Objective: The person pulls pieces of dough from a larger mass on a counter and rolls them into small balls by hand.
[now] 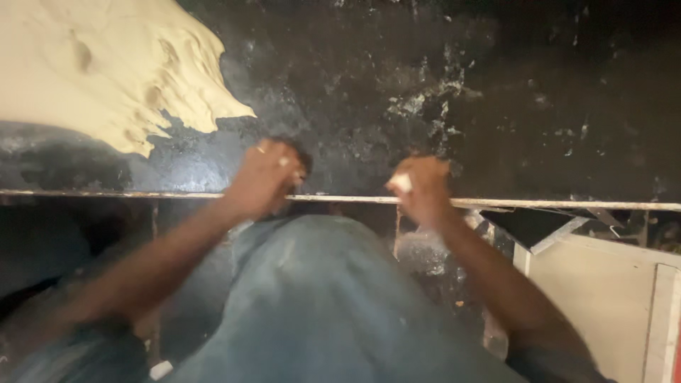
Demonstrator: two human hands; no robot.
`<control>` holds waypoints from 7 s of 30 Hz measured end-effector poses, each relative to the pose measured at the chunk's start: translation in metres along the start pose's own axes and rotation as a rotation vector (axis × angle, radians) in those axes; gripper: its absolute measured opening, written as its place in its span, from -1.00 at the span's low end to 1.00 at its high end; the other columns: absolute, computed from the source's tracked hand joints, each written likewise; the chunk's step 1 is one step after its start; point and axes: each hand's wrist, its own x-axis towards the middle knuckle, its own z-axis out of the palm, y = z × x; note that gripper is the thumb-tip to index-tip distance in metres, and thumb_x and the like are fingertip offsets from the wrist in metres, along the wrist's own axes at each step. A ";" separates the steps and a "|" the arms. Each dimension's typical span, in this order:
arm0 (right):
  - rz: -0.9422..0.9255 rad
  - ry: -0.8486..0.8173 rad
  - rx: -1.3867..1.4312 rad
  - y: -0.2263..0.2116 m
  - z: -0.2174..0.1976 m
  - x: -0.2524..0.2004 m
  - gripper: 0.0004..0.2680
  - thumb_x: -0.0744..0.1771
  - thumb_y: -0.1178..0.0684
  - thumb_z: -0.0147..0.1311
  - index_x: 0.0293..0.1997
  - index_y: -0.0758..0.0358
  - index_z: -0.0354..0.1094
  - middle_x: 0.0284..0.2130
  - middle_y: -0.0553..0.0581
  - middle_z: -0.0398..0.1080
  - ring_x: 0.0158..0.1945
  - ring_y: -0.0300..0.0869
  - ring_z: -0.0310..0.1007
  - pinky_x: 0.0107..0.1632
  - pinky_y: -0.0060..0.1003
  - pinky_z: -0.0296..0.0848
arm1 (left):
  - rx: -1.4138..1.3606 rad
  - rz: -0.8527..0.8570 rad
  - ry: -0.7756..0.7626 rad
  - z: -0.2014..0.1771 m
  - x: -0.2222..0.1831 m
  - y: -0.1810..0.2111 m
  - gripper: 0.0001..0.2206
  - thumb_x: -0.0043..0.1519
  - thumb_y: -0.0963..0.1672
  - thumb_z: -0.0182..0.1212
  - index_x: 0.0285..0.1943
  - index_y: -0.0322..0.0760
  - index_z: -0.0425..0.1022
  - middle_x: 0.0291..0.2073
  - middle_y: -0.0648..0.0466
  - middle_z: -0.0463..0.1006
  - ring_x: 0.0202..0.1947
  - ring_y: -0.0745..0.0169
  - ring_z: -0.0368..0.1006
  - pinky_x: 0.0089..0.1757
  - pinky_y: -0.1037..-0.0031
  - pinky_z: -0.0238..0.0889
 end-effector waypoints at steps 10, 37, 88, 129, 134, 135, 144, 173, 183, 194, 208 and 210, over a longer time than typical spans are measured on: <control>0.043 0.376 0.237 -0.033 0.035 0.085 -0.83 0.35 0.03 0.30 -0.20 0.24 0.37 -0.21 0.22 0.44 -0.05 0.13 0.40 0.03 0.05 0.33 | 0.051 -0.181 0.183 0.033 0.071 0.007 -0.65 0.20 0.06 0.43 -0.25 -0.25 0.48 -0.23 -0.13 0.41 -0.10 -0.24 0.31 -0.09 0.06 0.17; -0.153 -0.421 0.966 -0.073 -0.083 0.048 -0.91 0.28 0.23 0.28 -0.21 0.29 0.47 -0.27 0.10 0.52 -0.17 -0.14 0.59 -0.10 -0.24 0.56 | -0.752 -0.630 -0.256 -0.026 0.050 -0.012 -0.71 0.32 0.00 0.20 -0.10 -0.31 0.59 -0.26 -0.01 0.62 -0.27 0.22 0.48 -0.21 0.35 0.32; -0.176 0.172 0.170 -0.047 0.025 0.029 -0.86 0.31 0.07 0.27 -0.16 0.19 0.37 -0.07 0.15 0.39 0.15 0.11 0.31 0.23 0.04 0.25 | -0.148 -0.025 0.095 0.032 0.032 0.019 -0.78 0.06 -0.16 0.27 -0.11 -0.30 0.52 -0.13 -0.07 0.45 0.02 -0.20 0.37 0.02 0.09 0.22; -0.235 0.123 0.694 -0.138 -0.004 0.069 -0.75 0.34 0.25 0.19 0.12 0.33 0.31 -0.03 0.21 0.34 0.06 -0.04 0.43 0.06 -0.22 0.49 | -1.447 -0.616 0.112 -0.024 0.017 0.037 -0.48 0.19 -0.22 0.24 0.36 -0.22 0.20 0.28 -0.01 0.39 0.22 0.24 0.42 0.12 0.41 0.35; -0.261 -0.202 0.776 -0.191 -0.019 0.111 -0.86 0.32 0.33 0.04 -0.07 0.31 0.36 -0.14 0.21 0.37 -0.14 -0.03 0.50 -0.11 -0.19 0.49 | -1.366 -0.556 -0.237 -0.050 -0.019 0.016 -0.68 0.31 -0.11 0.26 0.20 -0.31 0.43 -0.03 -0.01 0.58 -0.02 0.28 0.52 0.00 0.44 0.37; -0.336 -0.257 0.749 -0.195 -0.021 0.118 -0.86 0.31 0.33 0.04 -0.10 0.30 0.36 -0.17 0.20 0.39 -0.14 -0.01 0.51 -0.10 -0.17 0.49 | -1.321 -0.539 -0.349 -0.056 -0.028 0.012 -0.73 0.37 -0.09 0.26 0.12 -0.39 0.53 -0.12 -0.02 0.64 -0.08 0.28 0.53 -0.03 0.45 0.37; -0.469 -0.641 0.661 -0.203 -0.038 0.177 -0.75 0.27 0.08 0.28 -0.02 0.31 0.40 -0.03 0.21 0.44 0.01 0.09 0.49 0.06 -0.09 0.44 | -0.958 -0.914 0.242 -0.126 -0.116 -0.021 -0.77 0.30 -0.04 0.25 -0.09 -0.31 0.58 -0.34 0.13 0.60 -0.32 0.35 0.47 -0.27 0.48 0.29; 0.118 0.278 -0.339 0.040 -0.009 0.057 -0.79 0.34 -0.05 0.23 -0.09 0.23 0.36 -0.04 0.29 0.34 0.08 0.18 0.29 0.09 0.14 0.17 | 0.217 -0.104 0.207 -0.027 0.052 -0.012 -0.58 0.14 0.09 0.36 -0.15 -0.32 0.52 -0.25 -0.18 0.43 -0.16 -0.21 0.34 -0.14 0.10 0.15; -0.347 0.208 0.031 0.009 -0.011 0.019 -0.77 0.27 -0.07 0.24 -0.12 0.23 0.41 -0.10 0.18 0.39 0.07 0.10 0.32 0.18 0.07 0.21 | 0.058 -0.059 0.026 0.016 0.024 0.024 -0.88 -0.02 -0.15 0.32 -0.33 -0.11 0.52 -0.21 0.10 0.54 -0.05 -0.05 0.42 -0.04 0.13 0.21; -0.092 0.338 0.258 -0.024 0.021 0.064 -0.79 0.26 0.08 0.33 -0.22 0.27 0.30 -0.15 0.22 0.32 -0.01 0.13 0.31 0.08 0.03 0.28 | -0.050 -0.472 0.380 0.036 0.080 0.042 -0.73 0.24 -0.02 0.40 -0.20 -0.32 0.54 -0.24 -0.12 0.48 -0.09 -0.19 0.36 -0.05 0.09 0.18; -0.130 0.260 0.338 -0.116 -0.013 0.055 -0.63 0.18 0.22 0.32 0.05 0.31 0.32 -0.07 0.33 0.36 -0.01 0.14 0.42 0.05 -0.11 0.40 | -1.181 -0.736 0.012 0.043 0.053 0.061 -0.80 0.28 -0.12 0.30 -0.14 -0.44 0.61 -0.43 0.03 0.63 -0.43 0.39 0.53 -0.39 0.52 0.41; -0.071 0.233 0.432 -0.118 -0.004 0.051 -0.68 0.24 0.29 0.24 0.09 0.29 0.34 -0.05 0.27 0.40 0.00 0.08 0.49 0.05 -0.18 0.46 | -1.156 -0.685 0.103 0.033 0.045 0.056 -0.85 0.24 -0.16 0.33 -0.18 -0.44 0.60 -0.42 0.03 0.67 -0.40 0.42 0.59 -0.35 0.55 0.49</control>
